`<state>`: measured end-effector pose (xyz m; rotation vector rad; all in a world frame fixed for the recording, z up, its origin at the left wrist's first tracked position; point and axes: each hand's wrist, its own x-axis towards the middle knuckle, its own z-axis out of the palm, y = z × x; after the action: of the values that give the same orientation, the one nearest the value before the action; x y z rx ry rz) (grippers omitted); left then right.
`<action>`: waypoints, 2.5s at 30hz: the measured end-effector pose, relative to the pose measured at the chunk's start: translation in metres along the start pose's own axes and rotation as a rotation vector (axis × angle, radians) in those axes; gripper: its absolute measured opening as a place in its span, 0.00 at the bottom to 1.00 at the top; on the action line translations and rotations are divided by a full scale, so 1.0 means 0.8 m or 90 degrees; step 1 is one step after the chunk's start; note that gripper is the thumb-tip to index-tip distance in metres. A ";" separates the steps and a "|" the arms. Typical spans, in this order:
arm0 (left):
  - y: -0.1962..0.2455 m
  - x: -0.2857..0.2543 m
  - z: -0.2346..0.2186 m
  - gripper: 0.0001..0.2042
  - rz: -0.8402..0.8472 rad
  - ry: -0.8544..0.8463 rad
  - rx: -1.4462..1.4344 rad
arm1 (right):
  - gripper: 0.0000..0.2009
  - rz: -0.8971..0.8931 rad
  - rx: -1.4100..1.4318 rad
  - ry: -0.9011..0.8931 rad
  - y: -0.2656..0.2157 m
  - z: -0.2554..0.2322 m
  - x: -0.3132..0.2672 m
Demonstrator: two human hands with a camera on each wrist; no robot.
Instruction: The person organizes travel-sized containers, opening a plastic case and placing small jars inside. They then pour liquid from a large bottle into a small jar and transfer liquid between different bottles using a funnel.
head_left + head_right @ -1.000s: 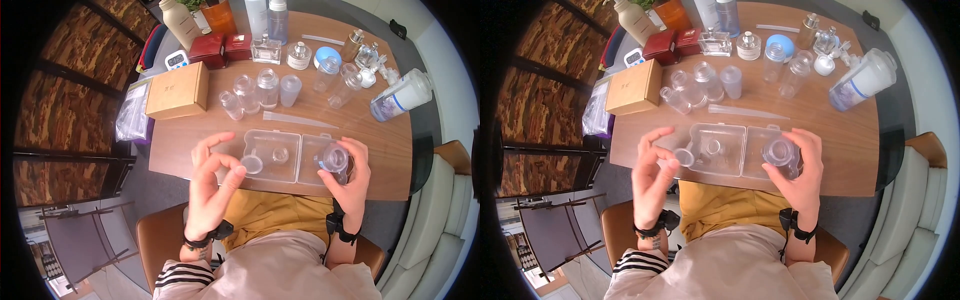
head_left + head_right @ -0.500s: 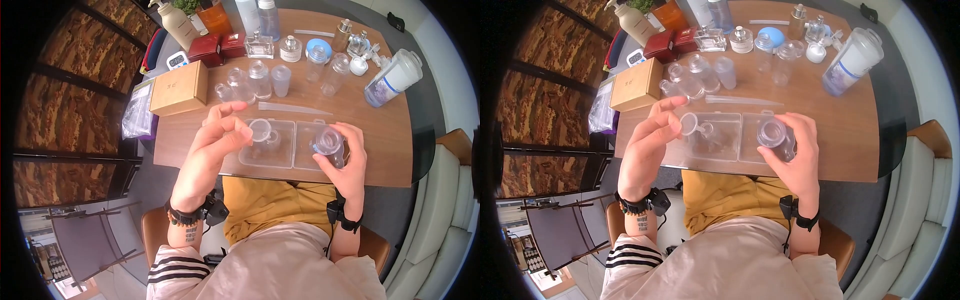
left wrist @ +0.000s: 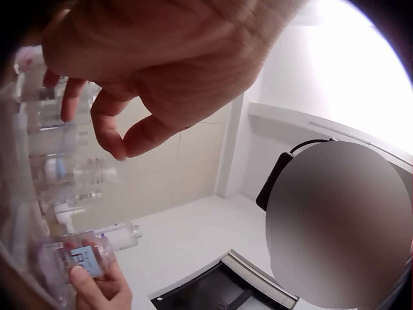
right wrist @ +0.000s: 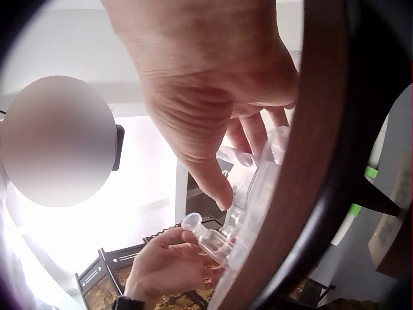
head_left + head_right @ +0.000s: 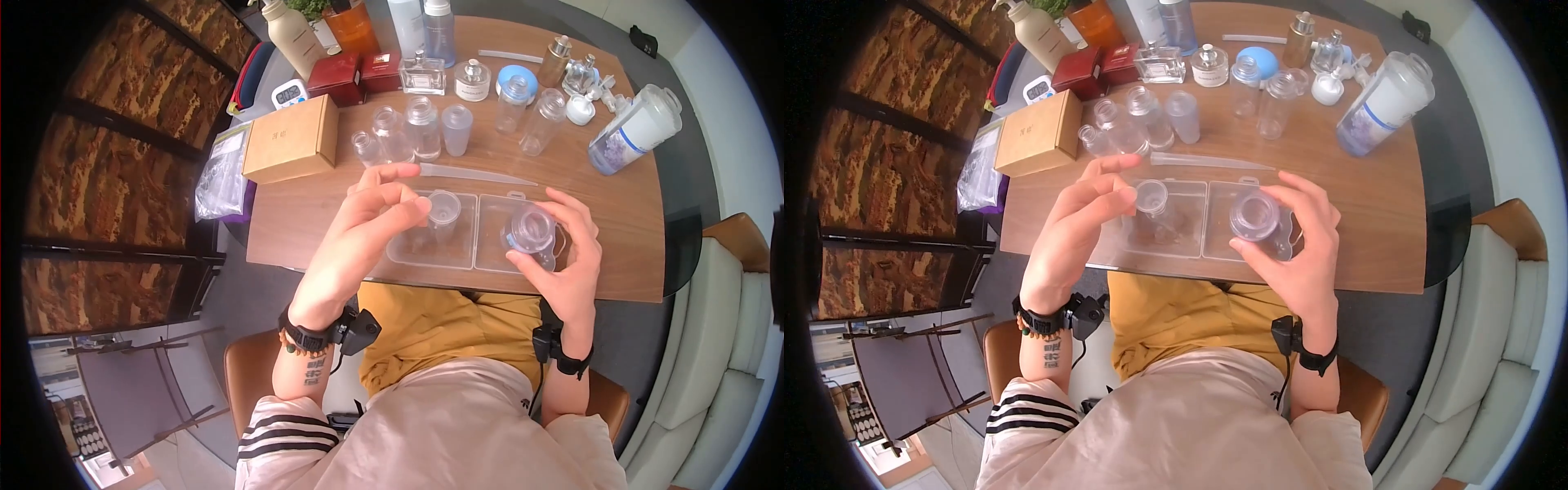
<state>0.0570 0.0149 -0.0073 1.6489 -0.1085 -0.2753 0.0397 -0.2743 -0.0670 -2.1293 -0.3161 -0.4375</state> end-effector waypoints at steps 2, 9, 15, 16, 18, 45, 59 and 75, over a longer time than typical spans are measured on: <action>-0.001 -0.001 -0.001 0.12 -0.002 -0.002 -0.008 | 0.30 -0.037 -0.022 -0.015 -0.024 -0.012 0.013; -0.004 -0.006 0.001 0.11 0.032 0.013 0.081 | 0.30 -0.209 -0.166 -0.069 -0.084 -0.028 0.060; -0.005 -0.005 0.002 0.11 0.034 0.009 0.056 | 0.29 -0.247 -0.198 -0.085 -0.100 -0.027 0.073; -0.005 -0.004 0.001 0.11 0.032 0.005 0.057 | 0.29 -0.249 -0.199 -0.086 -0.102 -0.026 0.073; -0.010 -0.001 -0.001 0.11 0.050 0.002 0.065 | 0.29 -0.250 -0.215 -0.098 -0.107 -0.025 0.075; -0.007 0.000 -0.009 0.08 0.049 -0.057 -0.059 | 0.30 -0.287 -0.287 -0.091 -0.120 -0.018 0.084; -0.003 0.001 -0.008 0.08 0.052 -0.065 -0.071 | 0.29 -0.292 -0.288 -0.092 -0.119 -0.015 0.087; -0.003 0.003 -0.010 0.08 0.062 -0.073 -0.067 | 0.30 -0.300 -0.289 -0.082 -0.120 -0.014 0.088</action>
<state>0.0609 0.0222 -0.0093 1.5183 -0.2560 -0.2961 0.0645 -0.2264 0.0393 -2.5266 -0.8725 -0.6948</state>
